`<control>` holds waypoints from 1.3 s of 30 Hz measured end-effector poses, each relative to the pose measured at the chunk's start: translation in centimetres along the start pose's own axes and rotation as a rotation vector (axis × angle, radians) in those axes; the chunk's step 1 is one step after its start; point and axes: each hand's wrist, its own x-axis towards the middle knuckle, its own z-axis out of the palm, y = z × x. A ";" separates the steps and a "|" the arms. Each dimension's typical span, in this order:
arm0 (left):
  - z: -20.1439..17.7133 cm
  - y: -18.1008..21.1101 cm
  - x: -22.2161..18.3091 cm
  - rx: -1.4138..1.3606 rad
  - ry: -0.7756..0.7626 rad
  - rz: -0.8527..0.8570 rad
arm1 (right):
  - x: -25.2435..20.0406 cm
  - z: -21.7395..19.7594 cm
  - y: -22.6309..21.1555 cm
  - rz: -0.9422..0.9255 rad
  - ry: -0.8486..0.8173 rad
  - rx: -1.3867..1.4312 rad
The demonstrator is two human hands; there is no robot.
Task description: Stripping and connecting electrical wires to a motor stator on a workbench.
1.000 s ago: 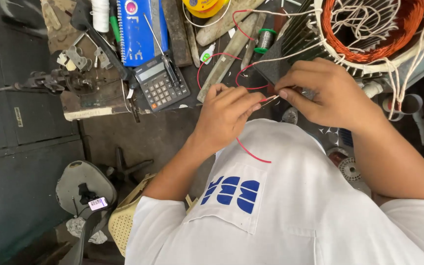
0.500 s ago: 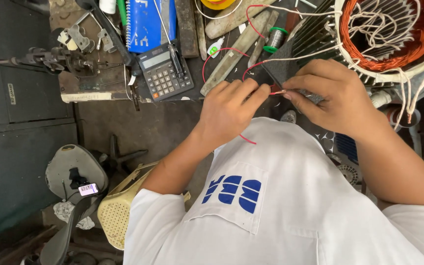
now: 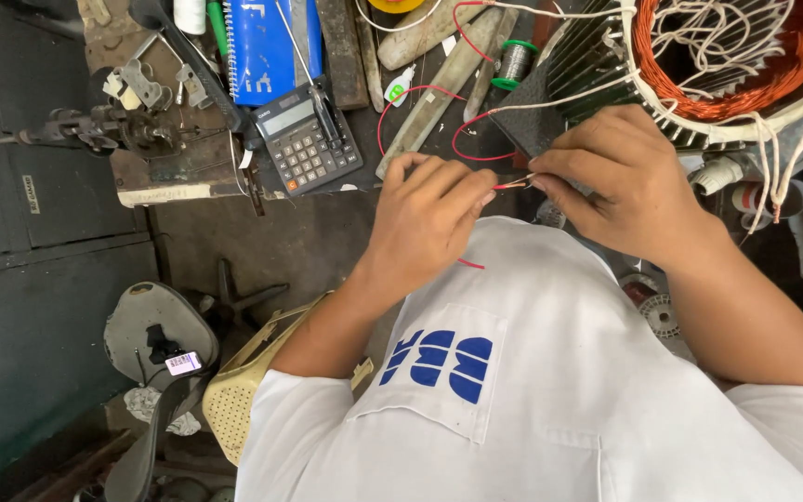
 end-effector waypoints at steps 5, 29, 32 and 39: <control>-1.1 0.3 -0.1 0.019 0.175 -0.018 | 0.0 0.2 0.1 0.005 0.009 -0.047; 2.0 -1.7 -1.6 -0.881 -0.687 -0.403 | -50.0 -12.3 16.9 1.288 0.900 -0.396; 2.4 -2.1 -2.3 -0.904 -0.704 -0.483 | -53.1 -8.7 20.0 1.456 0.427 -0.622; 2.8 -3.3 -5.2 -1.039 -0.538 -0.632 | -59.6 -7.1 21.0 1.753 0.557 -0.637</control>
